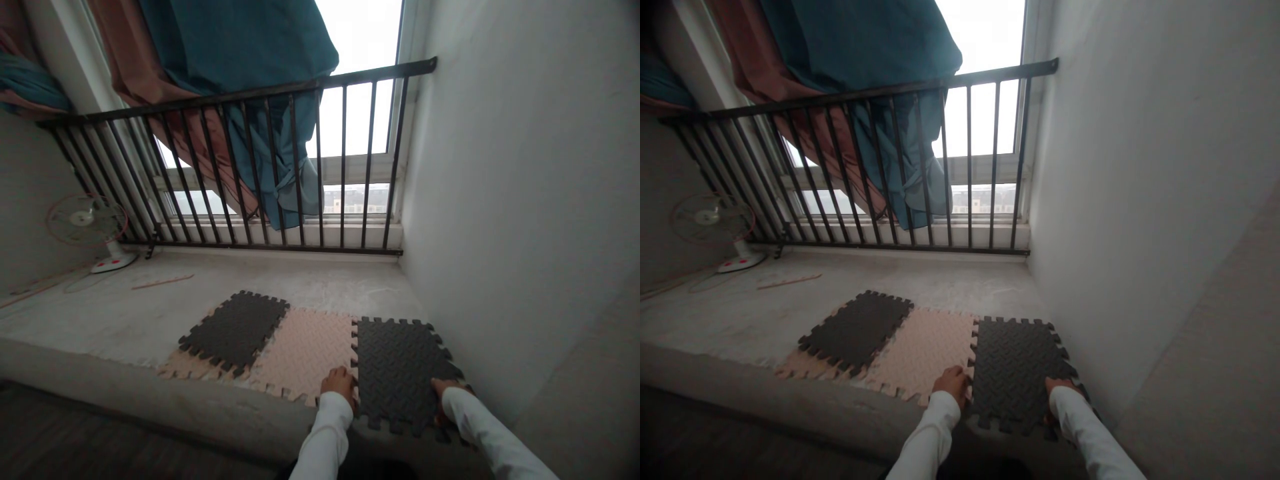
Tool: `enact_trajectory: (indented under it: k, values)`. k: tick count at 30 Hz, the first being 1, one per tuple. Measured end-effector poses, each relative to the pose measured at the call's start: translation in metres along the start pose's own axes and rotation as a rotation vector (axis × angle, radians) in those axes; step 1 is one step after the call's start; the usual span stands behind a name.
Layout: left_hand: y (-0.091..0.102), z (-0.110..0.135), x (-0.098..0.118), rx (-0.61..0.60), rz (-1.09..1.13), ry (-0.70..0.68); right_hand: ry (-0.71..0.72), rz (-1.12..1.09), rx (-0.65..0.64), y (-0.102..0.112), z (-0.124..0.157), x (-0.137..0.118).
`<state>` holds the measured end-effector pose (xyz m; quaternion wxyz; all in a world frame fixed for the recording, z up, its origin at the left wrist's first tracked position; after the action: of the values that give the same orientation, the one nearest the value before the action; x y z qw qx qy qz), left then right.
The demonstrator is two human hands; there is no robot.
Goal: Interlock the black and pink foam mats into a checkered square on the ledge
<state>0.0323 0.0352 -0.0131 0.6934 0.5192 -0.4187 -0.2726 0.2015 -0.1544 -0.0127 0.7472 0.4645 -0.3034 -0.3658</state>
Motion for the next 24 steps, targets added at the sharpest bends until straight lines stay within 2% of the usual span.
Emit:
enact_trajectory:
  k: [5, 9, 16, 20, 24]
  values:
    - [0.001, -0.003, -0.006, 0.014, -0.029, -0.005, -0.020, 0.002, -0.017, 0.002, 0.003, 0.000]
    - [0.001, -0.006, -0.006, 0.073, -0.019, -0.013, -0.027, 0.018, -0.012, -0.002, 0.001, 0.002]
    - [-0.001, -0.015, -0.008, 0.108, -0.016, 0.018, -0.047, 0.020, -0.012, -0.008, -0.005, 0.004]
    - [-0.001, -0.018, -0.006, 0.137, -0.037, 0.020, -0.058, 0.028, -0.022, -0.003, 0.001, 0.003]
    - [-0.002, -0.016, -0.004, 0.118, -0.047, 0.003, -0.050, 0.033, -0.040, 0.004, 0.010, -0.001]
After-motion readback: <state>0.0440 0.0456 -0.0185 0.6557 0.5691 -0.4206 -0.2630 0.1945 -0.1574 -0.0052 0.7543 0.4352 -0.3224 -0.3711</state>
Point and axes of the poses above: each hand's wrist, its own z-axis away from the middle knuckle, its own y-axis out of the back of the hand, x = y × z, the point moved 5 cm from there along -z, towards the middle knuckle, and after that the axes turned 9 degrees about x, right-handed, at the moved point
